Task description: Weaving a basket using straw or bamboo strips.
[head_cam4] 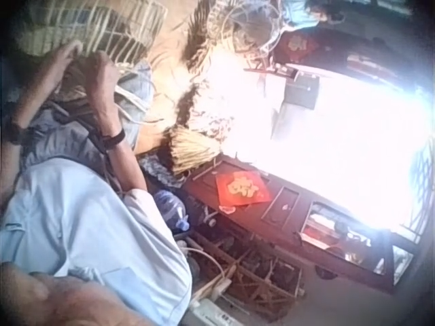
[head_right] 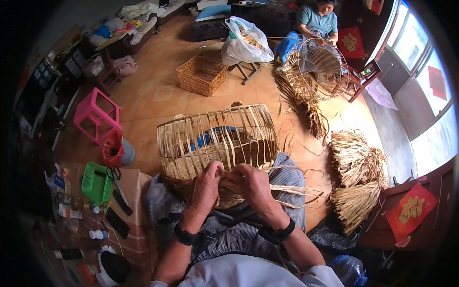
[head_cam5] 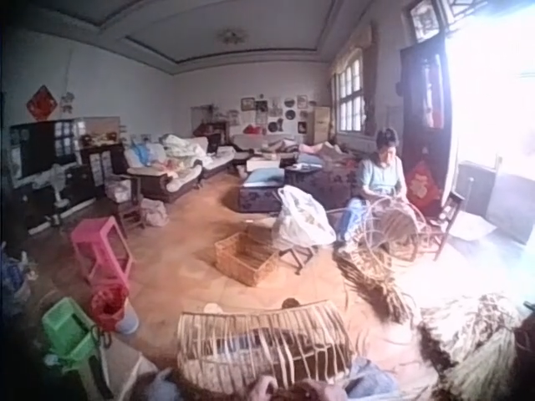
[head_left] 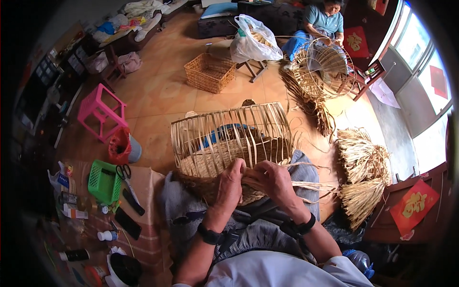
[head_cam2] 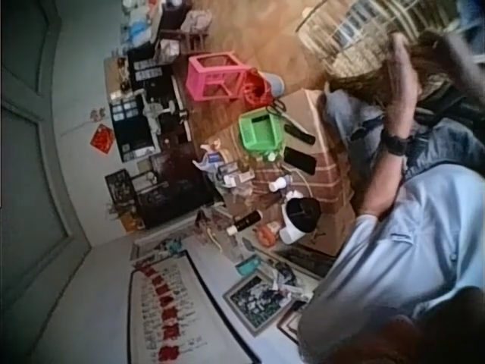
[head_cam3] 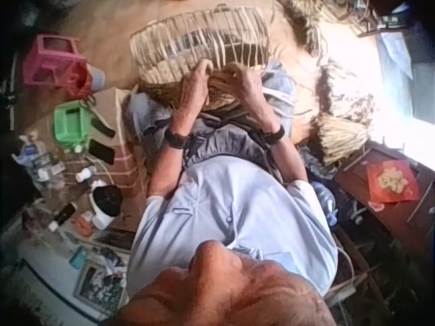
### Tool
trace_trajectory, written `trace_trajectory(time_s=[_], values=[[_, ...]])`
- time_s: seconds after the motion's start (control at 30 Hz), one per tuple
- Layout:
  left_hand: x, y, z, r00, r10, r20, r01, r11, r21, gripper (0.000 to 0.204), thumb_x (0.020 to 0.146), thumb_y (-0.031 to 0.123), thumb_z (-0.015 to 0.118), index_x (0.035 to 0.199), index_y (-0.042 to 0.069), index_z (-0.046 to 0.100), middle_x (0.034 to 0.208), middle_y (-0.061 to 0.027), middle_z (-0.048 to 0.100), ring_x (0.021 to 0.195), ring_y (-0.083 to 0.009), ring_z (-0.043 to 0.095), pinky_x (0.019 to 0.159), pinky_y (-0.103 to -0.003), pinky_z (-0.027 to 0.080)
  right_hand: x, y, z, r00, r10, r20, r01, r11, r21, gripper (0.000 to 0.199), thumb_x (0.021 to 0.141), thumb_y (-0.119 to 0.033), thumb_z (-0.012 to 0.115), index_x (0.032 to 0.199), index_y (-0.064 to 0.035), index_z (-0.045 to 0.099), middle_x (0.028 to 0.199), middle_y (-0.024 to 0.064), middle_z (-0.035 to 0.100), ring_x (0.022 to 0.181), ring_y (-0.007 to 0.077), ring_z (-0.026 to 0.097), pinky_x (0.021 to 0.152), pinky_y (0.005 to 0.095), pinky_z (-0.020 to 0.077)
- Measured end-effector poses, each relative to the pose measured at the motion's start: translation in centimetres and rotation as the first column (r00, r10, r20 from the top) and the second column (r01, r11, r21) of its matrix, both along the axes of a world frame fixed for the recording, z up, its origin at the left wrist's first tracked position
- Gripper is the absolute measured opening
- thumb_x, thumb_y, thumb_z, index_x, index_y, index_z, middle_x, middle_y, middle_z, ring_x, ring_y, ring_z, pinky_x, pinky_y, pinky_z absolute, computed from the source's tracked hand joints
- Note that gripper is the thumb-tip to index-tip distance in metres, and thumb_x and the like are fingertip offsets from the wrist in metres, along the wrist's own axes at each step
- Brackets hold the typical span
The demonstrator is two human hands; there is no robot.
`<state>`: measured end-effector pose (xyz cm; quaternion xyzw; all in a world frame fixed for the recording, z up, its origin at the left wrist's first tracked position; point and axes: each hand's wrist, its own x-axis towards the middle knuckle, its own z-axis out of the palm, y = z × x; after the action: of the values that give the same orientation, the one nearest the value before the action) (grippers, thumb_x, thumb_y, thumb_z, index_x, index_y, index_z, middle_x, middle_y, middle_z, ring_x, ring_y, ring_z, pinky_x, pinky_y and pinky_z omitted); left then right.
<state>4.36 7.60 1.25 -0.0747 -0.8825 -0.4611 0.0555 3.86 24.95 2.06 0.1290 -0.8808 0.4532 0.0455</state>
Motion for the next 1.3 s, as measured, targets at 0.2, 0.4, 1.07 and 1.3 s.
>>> trace_trajectory(time_s=[0.2, 0.4, 1.07, 1.3], values=[[0.2, -0.9, -0.5, 0.994, -0.064, -0.085, 0.062, 0.998, -0.026, 0.025, 0.088, -0.010, 0.065, 0.108, 0.002, 0.056, 0.104, -0.0190, 0.062, 0.099, -0.0430, 0.063, 0.080, -0.046, 0.051, 0.6, 0.0, -0.9, 0.986, 0.061, -0.156, -0.033, 0.984, 0.177, 0.012, 0.093, -0.018, 0.069, 0.095, -0.0069, 0.065, 0.087, 0.0126, 0.064, 0.076, 0.0355, 0.068, 0.064, 0.0452, 0.0545], [0.8, -1.8, 0.2, 0.985, -0.167, -0.029, 0.162, 0.979, -0.124, 0.015, 0.093, -0.006, 0.061, 0.104, 0.000, 0.055, 0.103, -0.0204, 0.060, 0.096, -0.0441, 0.062, 0.077, -0.049, 0.050, 0.7, 1.0, 1.9, 0.983, 0.147, -0.113, -0.109, 0.950, 0.292, 0.022, 0.087, -0.019, 0.073, 0.100, -0.0061, 0.061, 0.096, 0.0125, 0.057, 0.084, 0.0349, 0.065, 0.067, 0.0453, 0.0544], [-0.8, -2.8, 1.7, 0.978, -0.206, 0.026, 0.208, 0.968, -0.138, 0.021, 0.095, 0.006, 0.067, 0.116, 0.007, 0.070, 0.084, -0.0192, 0.070, 0.083, -0.0350, 0.073, 0.071, -0.042, 0.055, 1.6, 3.7, 3.4, 0.935, 0.211, -0.285, -0.129, 0.951, 0.281, 0.029, 0.079, -0.018, 0.079, 0.102, -0.0063, 0.066, 0.095, 0.0095, 0.060, 0.092, 0.0299, 0.059, 0.078, 0.0398, 0.0520], [-2.5, -3.1, 3.4, 0.929, -0.250, 0.274, 0.291, 0.950, -0.118, 0.021, 0.092, 0.009, 0.067, 0.110, 0.004, 0.076, 0.086, -0.0187, 0.072, 0.076, -0.0249, 0.072, 0.071, -0.035, 0.053, 4.9, 2.1, -1.8, 0.987, 0.127, -0.094, -0.088, 0.937, 0.339, 0.031, 0.084, -0.015, 0.073, 0.104, -0.0025, 0.053, 0.091, 0.0178, 0.062, 0.084, 0.0389, 0.066, 0.067, 0.0486, 0.0525]])
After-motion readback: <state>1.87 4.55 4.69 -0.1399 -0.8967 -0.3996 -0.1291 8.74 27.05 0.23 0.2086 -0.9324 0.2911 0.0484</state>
